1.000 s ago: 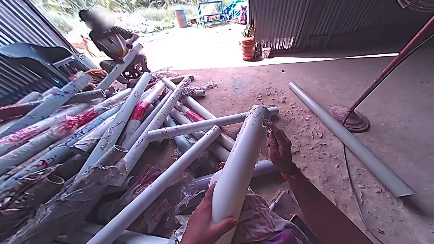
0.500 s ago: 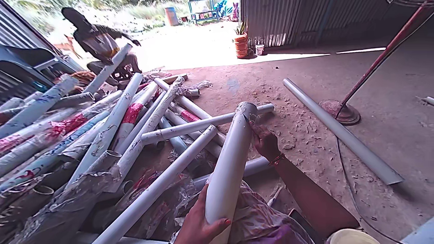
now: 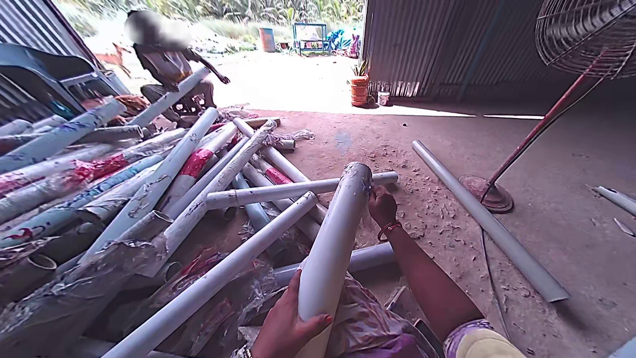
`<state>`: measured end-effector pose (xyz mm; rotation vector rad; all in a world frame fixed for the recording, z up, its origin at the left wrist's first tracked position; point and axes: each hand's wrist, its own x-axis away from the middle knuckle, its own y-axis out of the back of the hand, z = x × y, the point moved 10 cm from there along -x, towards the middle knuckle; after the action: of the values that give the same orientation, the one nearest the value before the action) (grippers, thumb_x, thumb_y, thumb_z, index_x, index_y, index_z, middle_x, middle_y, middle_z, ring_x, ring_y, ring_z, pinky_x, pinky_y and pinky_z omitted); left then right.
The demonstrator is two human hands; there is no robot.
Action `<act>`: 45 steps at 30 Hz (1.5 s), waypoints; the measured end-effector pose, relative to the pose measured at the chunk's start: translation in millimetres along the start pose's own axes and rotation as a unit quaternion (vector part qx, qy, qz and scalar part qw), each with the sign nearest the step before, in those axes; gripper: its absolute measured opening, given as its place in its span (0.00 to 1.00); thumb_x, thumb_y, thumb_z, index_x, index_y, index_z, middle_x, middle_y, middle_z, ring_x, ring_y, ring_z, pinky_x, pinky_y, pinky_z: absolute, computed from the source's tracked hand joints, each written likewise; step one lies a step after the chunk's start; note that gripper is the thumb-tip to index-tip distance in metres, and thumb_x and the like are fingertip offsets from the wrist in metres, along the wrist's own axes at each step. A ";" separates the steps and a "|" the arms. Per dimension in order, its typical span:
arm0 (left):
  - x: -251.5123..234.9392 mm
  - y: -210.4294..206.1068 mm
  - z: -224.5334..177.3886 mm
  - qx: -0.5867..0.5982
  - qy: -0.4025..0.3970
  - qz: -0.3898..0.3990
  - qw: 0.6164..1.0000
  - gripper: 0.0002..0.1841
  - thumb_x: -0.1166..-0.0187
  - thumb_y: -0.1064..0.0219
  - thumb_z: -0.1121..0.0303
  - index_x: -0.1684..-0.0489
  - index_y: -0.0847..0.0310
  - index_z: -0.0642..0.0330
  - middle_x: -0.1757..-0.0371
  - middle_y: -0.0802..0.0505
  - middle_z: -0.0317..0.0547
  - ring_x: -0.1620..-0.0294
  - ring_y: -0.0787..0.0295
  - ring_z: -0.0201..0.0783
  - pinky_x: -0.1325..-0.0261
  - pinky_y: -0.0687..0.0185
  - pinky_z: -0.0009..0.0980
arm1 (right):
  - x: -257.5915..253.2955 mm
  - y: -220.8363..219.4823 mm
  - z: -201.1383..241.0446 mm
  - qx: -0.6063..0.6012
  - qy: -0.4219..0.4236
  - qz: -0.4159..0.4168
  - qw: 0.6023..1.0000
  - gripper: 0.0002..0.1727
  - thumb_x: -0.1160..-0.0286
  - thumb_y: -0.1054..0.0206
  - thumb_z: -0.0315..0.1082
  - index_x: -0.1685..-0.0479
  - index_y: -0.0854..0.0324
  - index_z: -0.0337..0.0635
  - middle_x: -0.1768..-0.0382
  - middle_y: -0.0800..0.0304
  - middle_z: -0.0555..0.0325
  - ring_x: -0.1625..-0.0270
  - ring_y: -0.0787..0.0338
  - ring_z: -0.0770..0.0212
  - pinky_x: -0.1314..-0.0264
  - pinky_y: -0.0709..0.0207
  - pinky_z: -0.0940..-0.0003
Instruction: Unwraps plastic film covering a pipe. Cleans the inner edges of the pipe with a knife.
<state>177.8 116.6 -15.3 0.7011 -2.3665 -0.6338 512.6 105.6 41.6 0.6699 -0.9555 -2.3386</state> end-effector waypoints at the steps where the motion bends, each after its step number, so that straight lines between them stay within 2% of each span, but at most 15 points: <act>1: 3.6 -0.5 -0.4 -0.001 -0.001 0.003 1.000 0.66 0.43 0.17 0.41 0.05 0.57 0.64 0.28 0.16 0.69 0.29 0.15 0.63 0.25 0.25 0.62 | -10.7 -5.0 -18.4 -0.015 -0.044 0.044 0.998 0.23 0.07 0.50 0.35 0.19 0.23 0.42 0.32 0.11 0.41 0.32 0.11 0.42 0.27 0.26 0.44; 2: 7.4 -0.3 -0.2 0.000 -0.002 0.005 1.000 0.66 0.43 0.16 0.42 0.05 0.57 0.64 0.28 0.16 0.70 0.28 0.16 0.64 0.25 0.26 0.63 | -17.6 -13.9 -38.7 -0.048 -0.068 0.075 0.994 0.22 0.06 0.49 0.36 0.21 0.21 0.41 0.36 0.09 0.44 0.38 0.10 0.49 0.30 0.24 0.50; 4: 11.1 0.2 1.4 0.005 -0.008 0.008 1.000 0.65 0.42 0.17 0.41 0.05 0.56 0.64 0.27 0.17 0.71 0.28 0.17 0.65 0.25 0.26 0.64 | -19.9 -37.9 -71.6 -0.135 -0.085 0.100 0.982 0.20 0.06 0.48 0.35 0.27 0.19 0.36 0.53 0.11 0.46 0.64 0.19 0.60 0.56 0.26 0.61; 9: 3.8 -0.4 6.0 0.042 -0.008 0.014 0.999 0.63 0.43 0.17 0.40 0.06 0.51 0.61 0.29 0.14 0.67 0.29 0.16 0.62 0.25 0.25 0.63 | 17.1 -10.4 -77.8 -0.294 -0.157 -0.072 0.940 0.19 0.05 0.53 0.31 0.28 0.26 0.28 0.66 0.20 0.51 0.75 0.23 0.67 0.72 0.28 0.71; 12: -1.4 2.5 8.0 0.067 -0.012 0.010 0.998 0.65 0.45 0.17 0.40 0.06 0.52 0.63 0.29 0.15 0.68 0.29 0.15 0.61 0.25 0.25 0.61 | 34.8 13.5 -24.6 -0.276 0.002 -0.084 0.957 0.22 0.10 0.51 0.28 0.24 0.29 0.24 0.55 0.13 0.46 0.66 0.16 0.69 0.60 0.21 0.74; 14: -4.0 0.7 6.3 0.066 -0.016 0.009 0.998 0.66 0.46 0.18 0.39 0.06 0.53 0.63 0.28 0.15 0.67 0.28 0.16 0.61 0.25 0.25 0.61 | 44.9 23.7 13.1 -0.167 0.119 -0.077 0.976 0.23 0.14 0.48 0.30 0.27 0.23 0.25 0.52 0.08 0.38 0.62 0.11 0.57 0.54 0.17 0.60; 16: -4.1 -1.9 1.5 0.052 -0.017 0.011 0.998 0.66 0.46 0.18 0.39 0.06 0.53 0.64 0.26 0.17 0.67 0.27 0.17 0.61 0.25 0.25 0.61 | 52.0 30.5 38.4 -0.070 0.173 -0.102 0.977 0.22 0.15 0.46 0.31 0.31 0.16 0.30 0.56 0.06 0.36 0.62 0.06 0.42 0.58 0.16 0.45; 18: -2.6 -3.6 -1.9 0.041 -0.017 0.008 0.999 0.66 0.46 0.17 0.39 0.06 0.54 0.65 0.25 0.18 0.68 0.26 0.17 0.62 0.24 0.26 0.61 | 52.1 32.1 46.8 -0.004 0.155 -0.101 0.983 0.22 0.14 0.46 0.32 0.31 0.15 0.34 0.53 0.06 0.34 0.57 0.05 0.35 0.57 0.16 0.40; 22: -1.3 -5.2 -5.2 0.030 -0.010 0.017 0.999 0.65 0.42 0.17 0.42 0.05 0.55 0.65 0.26 0.17 0.70 0.29 0.16 0.64 0.26 0.25 0.63 | 41.7 29.3 29.1 -0.020 0.092 -0.062 0.994 0.21 0.12 0.46 0.31 0.28 0.16 0.33 0.41 0.08 0.34 0.42 0.07 0.35 0.39 0.19 0.38; 29: -1.2 -2.8 -4.9 0.008 -0.013 0.008 1.000 0.65 0.42 0.17 0.42 0.05 0.56 0.66 0.27 0.17 0.71 0.30 0.16 0.66 0.27 0.24 0.64 | 32.4 23.2 26.0 -0.045 0.098 -0.090 0.990 0.20 0.14 0.44 0.30 0.32 0.15 0.30 0.41 0.07 0.35 0.41 0.07 0.36 0.37 0.19 0.39; 36: 5.5 -1.7 -6.8 -0.018 0.013 0.005 1.000 0.66 0.40 0.17 0.43 0.05 0.59 0.66 0.27 0.18 0.73 0.31 0.15 0.67 0.28 0.24 0.63 | 16.4 11.7 15.2 -0.060 -0.031 -0.041 0.997 0.21 0.10 0.48 0.30 0.27 0.19 0.31 0.36 0.09 0.36 0.34 0.10 0.38 0.28 0.25 0.41; 38: 7.1 -1.2 -3.5 -0.012 0.012 -0.002 1.000 0.65 0.41 0.17 0.42 0.05 0.58 0.65 0.28 0.17 0.72 0.31 0.15 0.66 0.28 0.23 0.63 | 13.7 6.2 3.5 -0.135 -0.045 -0.049 0.989 0.20 0.11 0.47 0.29 0.30 0.19 0.27 0.43 0.08 0.36 0.43 0.08 0.46 0.35 0.21 0.49; 40: 7.0 1.7 -0.5 0.006 0.004 -0.011 1.000 0.65 0.42 0.17 0.42 0.05 0.55 0.64 0.29 0.16 0.70 0.31 0.14 0.66 0.28 0.24 0.64 | 13.6 -0.2 -8.5 -0.263 -0.051 -0.082 0.960 0.18 0.09 0.47 0.28 0.35 0.20 0.25 0.60 0.12 0.48 0.70 0.19 0.66 0.65 0.23 0.71; 41: 6.9 1.7 1.1 0.017 0.001 -0.009 1.000 0.64 0.42 0.17 0.42 0.05 0.54 0.64 0.29 0.15 0.70 0.31 0.15 0.66 0.28 0.24 0.64 | 17.0 -0.8 -12.1 -0.323 -0.060 -0.096 0.940 0.18 0.08 0.49 0.28 0.34 0.21 0.24 0.65 0.17 0.53 0.77 0.24 0.72 0.73 0.27 0.76; 45: 5.4 0.6 3.4 0.033 -0.008 -0.006 0.999 0.64 0.44 0.18 0.39 0.06 0.52 0.64 0.27 0.16 0.67 0.29 0.15 0.64 0.27 0.25 0.64 | 40.5 15.9 4.7 -0.330 0.030 -0.153 0.931 0.21 0.09 0.51 0.29 0.30 0.25 0.23 0.62 0.16 0.53 0.76 0.24 0.79 0.72 0.27 0.83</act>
<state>171.7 114.6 -15.2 0.7430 -2.4084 -0.5697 484.1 72.8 46.4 0.6250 0.0065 -2.6610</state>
